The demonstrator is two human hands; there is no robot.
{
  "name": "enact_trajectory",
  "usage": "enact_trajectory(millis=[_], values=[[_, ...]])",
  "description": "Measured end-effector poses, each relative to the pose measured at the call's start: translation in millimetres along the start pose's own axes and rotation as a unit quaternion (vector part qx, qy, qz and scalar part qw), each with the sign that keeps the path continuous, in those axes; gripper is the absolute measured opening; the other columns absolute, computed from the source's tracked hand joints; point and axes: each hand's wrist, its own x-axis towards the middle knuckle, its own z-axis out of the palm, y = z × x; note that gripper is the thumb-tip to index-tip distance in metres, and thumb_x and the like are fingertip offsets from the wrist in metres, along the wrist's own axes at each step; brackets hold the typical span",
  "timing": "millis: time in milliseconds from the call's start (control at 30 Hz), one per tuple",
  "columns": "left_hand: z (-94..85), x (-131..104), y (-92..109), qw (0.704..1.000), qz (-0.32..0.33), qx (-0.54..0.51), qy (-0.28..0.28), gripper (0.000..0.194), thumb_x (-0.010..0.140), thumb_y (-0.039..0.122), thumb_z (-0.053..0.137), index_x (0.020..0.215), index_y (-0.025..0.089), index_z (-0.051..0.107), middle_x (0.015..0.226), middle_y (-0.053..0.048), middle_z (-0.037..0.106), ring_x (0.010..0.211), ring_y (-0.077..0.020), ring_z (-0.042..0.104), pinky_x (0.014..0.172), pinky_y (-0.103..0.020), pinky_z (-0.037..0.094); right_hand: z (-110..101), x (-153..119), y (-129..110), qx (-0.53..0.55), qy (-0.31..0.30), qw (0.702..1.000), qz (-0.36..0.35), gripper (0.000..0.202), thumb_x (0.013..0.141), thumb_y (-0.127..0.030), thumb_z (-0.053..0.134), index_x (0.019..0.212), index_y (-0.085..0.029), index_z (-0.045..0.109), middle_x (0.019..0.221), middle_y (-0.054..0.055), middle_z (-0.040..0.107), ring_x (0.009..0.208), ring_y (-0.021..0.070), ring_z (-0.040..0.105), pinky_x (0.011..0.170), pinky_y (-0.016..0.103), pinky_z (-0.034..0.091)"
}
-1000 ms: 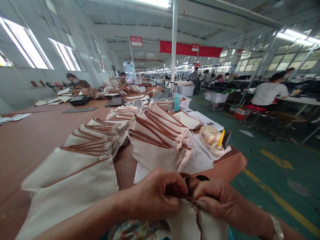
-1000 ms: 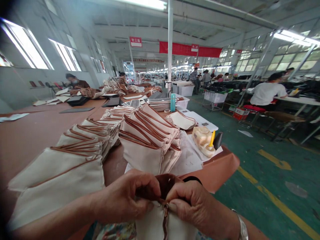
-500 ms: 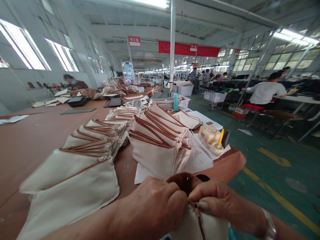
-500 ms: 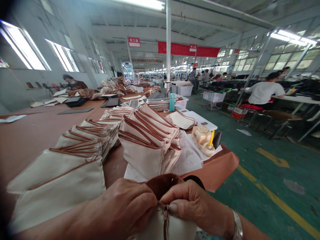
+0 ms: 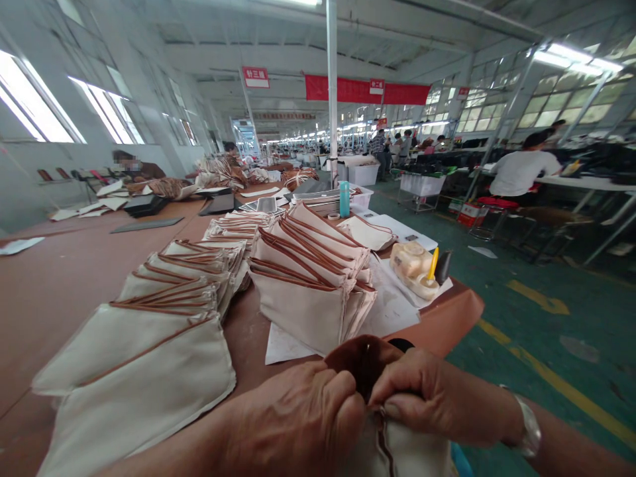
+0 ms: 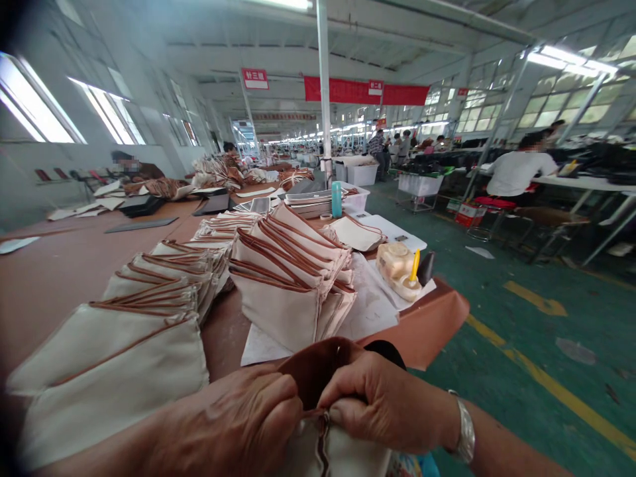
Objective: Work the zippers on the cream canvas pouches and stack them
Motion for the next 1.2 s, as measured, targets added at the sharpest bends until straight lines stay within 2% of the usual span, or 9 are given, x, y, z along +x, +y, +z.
enact_trajectory(millis=[133,233,300,400,567,700,833,1033,1200], values=[[5.5,-5,-10,0.992,0.006,-0.118,0.052,0.009,0.087,0.011,0.044,0.087,0.02,0.044,0.078,-0.001,0.054,0.063,-0.0154,0.049,0.059,-0.025,0.041,-2,-1,-1,-0.092,0.022,0.995,-0.01,0.022,0.083,-0.006,0.054,0.091,-0.015,0.073,0.085,0.003,0.071,0.079,0.0148,0.062,0.071,0.022,0.047],[1.4,-4,-15,0.951,-0.083,-0.283,0.091,0.013,0.096,0.018,0.035,0.105,0.019,0.044,0.086,-0.001,0.055,0.07,-0.0131,0.049,0.063,-0.023,0.039,-3,-4,-2,-0.12,0.037,0.992,-0.021,0.023,0.083,-0.005,0.052,0.091,-0.015,0.071,0.082,0.003,0.071,0.075,0.0139,0.062,0.068,0.021,0.047],[-1.7,0,-17,0.904,-0.141,-0.397,0.072,0.024,0.102,0.029,0.028,0.102,0.018,0.048,0.081,0.001,0.05,0.068,-0.0117,0.044,0.061,-0.022,0.036,-4,-5,-6,-0.137,0.045,0.989,-0.034,0.023,0.082,-0.005,0.052,0.09,-0.015,0.071,0.085,0.004,0.071,0.077,0.0143,0.062,0.068,0.021,0.047],[-2.7,10,-20,0.839,-0.163,-0.52,0.014,0.047,0.102,0.049,0.028,0.075,0.015,0.047,0.069,0.003,0.034,0.062,-0.01,0.03,0.054,-0.022,0.026,-5,-4,-13,-0.145,0.053,0.987,-0.054,0.022,0.083,-0.004,0.051,0.089,-0.015,0.069,0.087,0.004,0.07,0.081,0.0147,0.062,0.07,0.021,0.047],[-1.4,22,-25,0.788,-0.139,-0.597,-0.049,0.051,0.094,0.058,0.044,0.065,0.016,0.038,0.065,0.005,0.026,0.059,-0.0087,0.022,0.049,-0.023,0.018,-7,-3,-21,-0.12,0.039,0.989,-0.078,0.026,0.084,0.0,0.049,0.092,-0.016,0.069,0.09,0.002,0.069,0.086,0.0128,0.062,0.077,0.019,0.046],[1.5,24,-24,0.779,-0.141,-0.609,-0.045,0.048,0.092,0.055,0.051,0.068,0.015,0.043,0.065,0.005,0.03,0.058,-0.0083,0.025,0.047,-0.021,0.019,-13,-7,-20,-0.114,0.025,0.993,-0.031,0.014,0.091,-0.014,0.055,0.093,-0.015,0.069,0.09,0.003,0.067,0.084,0.0133,0.06,0.073,0.019,0.045],[6.3,25,-23,0.787,-0.156,-0.594,-0.06,0.04,0.091,0.05,0.055,0.075,0.014,0.052,0.066,0.005,0.036,0.059,-0.0083,0.03,0.047,-0.02,0.023,-20,-9,-20,-0.088,-0.01,0.996,0.004,0.015,0.093,-0.022,0.056,0.094,-0.015,0.069,0.09,0.004,0.066,0.083,0.0144,0.059,0.071,0.02,0.045],[6.1,28,-17,0.804,-0.146,-0.576,-0.039,0.029,0.09,0.035,0.057,0.072,0.013,0.054,0.065,0.005,0.037,0.059,-0.0078,0.029,0.048,-0.02,0.023,-21,-9,-12,-0.034,-0.042,0.999,-0.007,0.018,0.093,-0.027,0.056,0.088,-0.014,0.066,0.083,0.001,0.06,0.074,0.0127,0.052,0.065,0.021,0.041],[12.9,31,-5,0.79,-0.131,-0.599,0.02,0.029,0.086,0.033,0.059,0.067,0.014,0.048,0.064,0.004,0.037,0.058,-0.0077,0.029,0.048,-0.02,0.024,-5,-5,7,0.009,0.0,0.999,-0.044,0.031,0.092,-0.039,0.057,0.075,-0.014,0.062,0.071,0.0,0.053,0.067,0.0125,0.048,0.063,0.022,0.041]])
